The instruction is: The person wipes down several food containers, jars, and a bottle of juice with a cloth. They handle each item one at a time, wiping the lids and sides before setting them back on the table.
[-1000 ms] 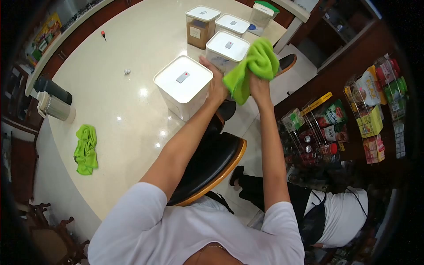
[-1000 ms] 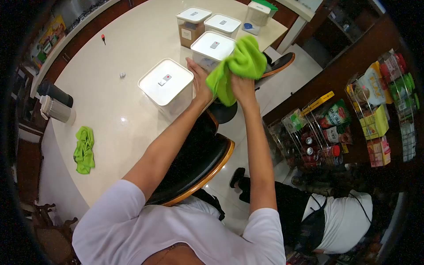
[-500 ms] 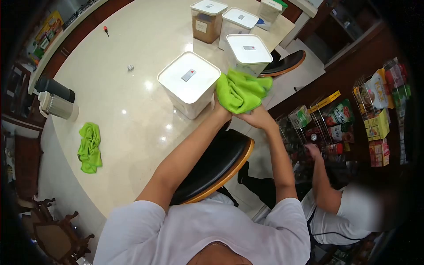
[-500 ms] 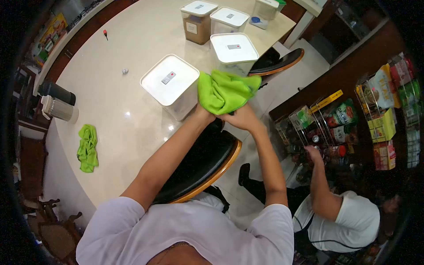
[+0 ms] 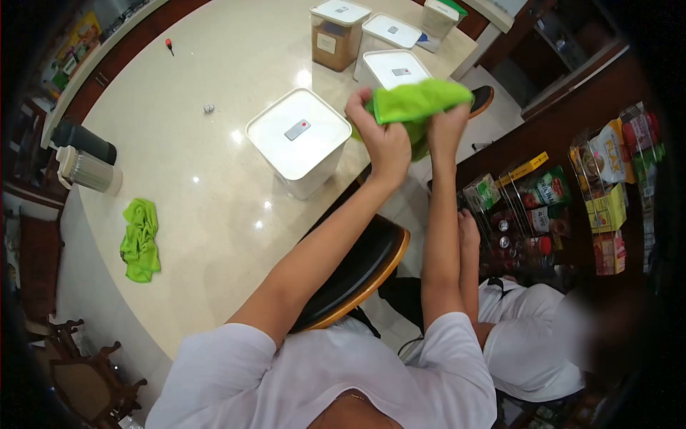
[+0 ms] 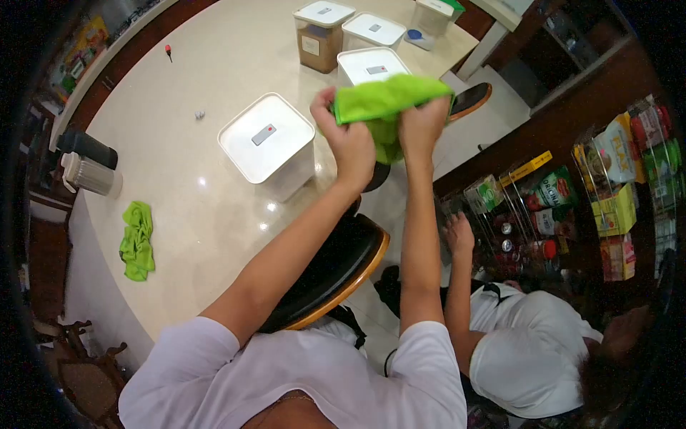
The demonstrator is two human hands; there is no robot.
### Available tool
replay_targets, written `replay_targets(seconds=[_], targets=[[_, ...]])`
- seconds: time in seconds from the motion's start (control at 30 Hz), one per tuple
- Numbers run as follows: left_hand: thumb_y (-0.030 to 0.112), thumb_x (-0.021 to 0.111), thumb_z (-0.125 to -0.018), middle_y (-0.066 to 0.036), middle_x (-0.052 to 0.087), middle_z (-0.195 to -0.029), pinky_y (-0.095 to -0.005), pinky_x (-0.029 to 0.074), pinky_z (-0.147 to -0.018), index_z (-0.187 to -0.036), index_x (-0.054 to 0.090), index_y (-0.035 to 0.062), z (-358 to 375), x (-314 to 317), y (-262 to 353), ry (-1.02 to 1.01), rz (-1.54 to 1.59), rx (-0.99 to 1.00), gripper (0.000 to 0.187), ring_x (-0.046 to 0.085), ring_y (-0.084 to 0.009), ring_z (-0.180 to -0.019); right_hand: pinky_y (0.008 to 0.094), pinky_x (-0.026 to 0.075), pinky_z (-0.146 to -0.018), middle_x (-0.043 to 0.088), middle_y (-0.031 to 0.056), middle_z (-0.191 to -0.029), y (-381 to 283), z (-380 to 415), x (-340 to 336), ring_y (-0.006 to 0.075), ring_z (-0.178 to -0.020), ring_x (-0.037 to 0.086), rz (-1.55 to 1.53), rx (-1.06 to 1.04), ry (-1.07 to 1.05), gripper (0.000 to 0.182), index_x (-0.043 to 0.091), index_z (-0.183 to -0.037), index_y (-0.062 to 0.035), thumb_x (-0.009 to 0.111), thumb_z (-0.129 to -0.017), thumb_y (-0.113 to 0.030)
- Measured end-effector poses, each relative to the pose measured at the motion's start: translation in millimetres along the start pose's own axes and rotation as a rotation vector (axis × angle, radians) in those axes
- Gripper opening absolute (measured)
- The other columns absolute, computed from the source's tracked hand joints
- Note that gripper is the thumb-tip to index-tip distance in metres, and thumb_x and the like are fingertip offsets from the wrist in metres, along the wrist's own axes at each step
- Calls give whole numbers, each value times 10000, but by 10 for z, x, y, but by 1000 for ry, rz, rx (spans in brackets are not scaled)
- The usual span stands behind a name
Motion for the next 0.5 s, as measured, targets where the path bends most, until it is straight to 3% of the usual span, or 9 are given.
replay_targets(seconds=[0.03,0.1,0.13,0.17,0.23,0.3,0.37,0.43,0.5], targets=[[57,502,-881,-184,408,-1215,-350,290,-1031,-1232,350,-47,-69,40,-82,-2,0,-10,396,394,-251,-1172,306,463,-759,642,131,-917,19,-197,152,230,-850,616,207,-76,-54,346,592,-1015,67,678,-783,-175],[260,466,-939,-294,308,-1365,-450,179,-1096,-1372,209,-88,-230,128,-218,-45,-341,-43,612,265,-402,-1305,336,482,-741,660,150,-915,57,-290,333,269,-831,636,285,-207,-42,366,608,-992,67,704,-758,-197],[448,349,-965,-296,111,-1487,-471,116,-1127,-1426,88,-88,-203,199,-495,-171,-317,-312,754,114,-420,-1385,365,487,-751,667,170,-907,17,-303,464,306,-825,639,-9,-65,-199,376,620,-960,67,707,-750,-233],[448,349,-965,-296,111,-1487,-471,116,-1127,-1426,88,-88,-199,204,-555,-169,-309,-312,754,114,-420,-1385,395,492,-760,674,189,-899,0,-281,624,343,-818,641,-304,74,-352,391,631,-928,66,709,-743,-269],[515,278,-962,-288,82,-1496,-451,86,-1142,-1426,69,-94,-162,244,-596,-229,-340,-191,794,82,-422,-1392,428,490,-770,670,239,-898,29,-300,578,410,-837,637,-252,110,-310,361,646,-881,64,682,-757,-273],[464,359,-960,-299,85,-1490,-446,80,-1147,-1421,36,-106,-111,196,-684,-242,-329,-139,800,84,-426,-1390,423,486,-762,663,255,-908,232,-327,318,413,-861,638,154,236,-90,313,645,-898,64,668,-770,-221],[365,458,-941,-312,61,-1489,-431,87,-1149,-1416,-10,-113,-8,200,-726,-311,-481,21,820,77,-426,-1393,419,475,-788,653,267,-916,121,-243,298,425,-906,623,240,282,-74,259,628,-924,87,604,-813,-146],[319,491,-925,-320,48,-1487,-425,95,-1148,-1415,-18,-115,114,105,-936,-346,-547,31,828,76,-428,-1393,408,445,-867,630,257,-1008,2,-158,289,418,-994,588,-17,132,57,271,592,-1006,101,549,-835,-105],[273,523,-909,-328,36,-1484,-419,103,-1148,-1413,-26,-116,173,55,-1106,-380,-611,50,841,75,-431,-1393,422,322,-1004,424,252,-1320,-203,122,342,425,-1210,406,-139,-209,134,392,487,-1220,58,517,-848,-63]])
Point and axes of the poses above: each hand's wrist, its own z-axis away from the middle knuckle, its own x-axis out of the palm, y = z × x, the point moved 10 cm from there along -z, towards the middle knuckle
